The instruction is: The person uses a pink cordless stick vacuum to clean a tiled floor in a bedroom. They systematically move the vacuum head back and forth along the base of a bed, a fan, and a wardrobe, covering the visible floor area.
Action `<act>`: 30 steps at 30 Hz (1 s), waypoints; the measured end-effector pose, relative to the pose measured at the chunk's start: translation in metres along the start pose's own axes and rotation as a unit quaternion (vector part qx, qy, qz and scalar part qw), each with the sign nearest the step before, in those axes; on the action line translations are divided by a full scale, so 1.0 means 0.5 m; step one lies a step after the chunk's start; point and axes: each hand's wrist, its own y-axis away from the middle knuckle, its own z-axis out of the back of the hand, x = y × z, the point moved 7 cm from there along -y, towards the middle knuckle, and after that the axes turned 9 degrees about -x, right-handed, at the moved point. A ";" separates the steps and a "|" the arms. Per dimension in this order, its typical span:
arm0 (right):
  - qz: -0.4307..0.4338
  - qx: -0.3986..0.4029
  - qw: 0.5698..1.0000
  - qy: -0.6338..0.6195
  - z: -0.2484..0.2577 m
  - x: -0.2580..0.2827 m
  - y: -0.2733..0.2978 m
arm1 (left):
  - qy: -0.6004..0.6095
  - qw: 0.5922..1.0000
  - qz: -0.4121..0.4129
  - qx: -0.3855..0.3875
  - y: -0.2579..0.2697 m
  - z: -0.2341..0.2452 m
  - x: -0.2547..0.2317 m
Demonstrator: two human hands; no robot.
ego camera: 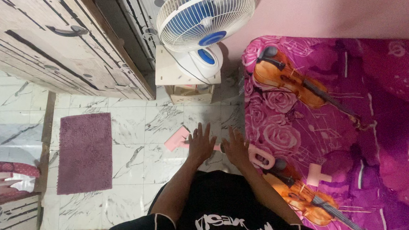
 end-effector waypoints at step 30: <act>0.033 -0.065 0.997 -0.005 0.014 0.016 0.002 | 0.005 0.999 0.002 -0.035 0.009 0.019 0.000</act>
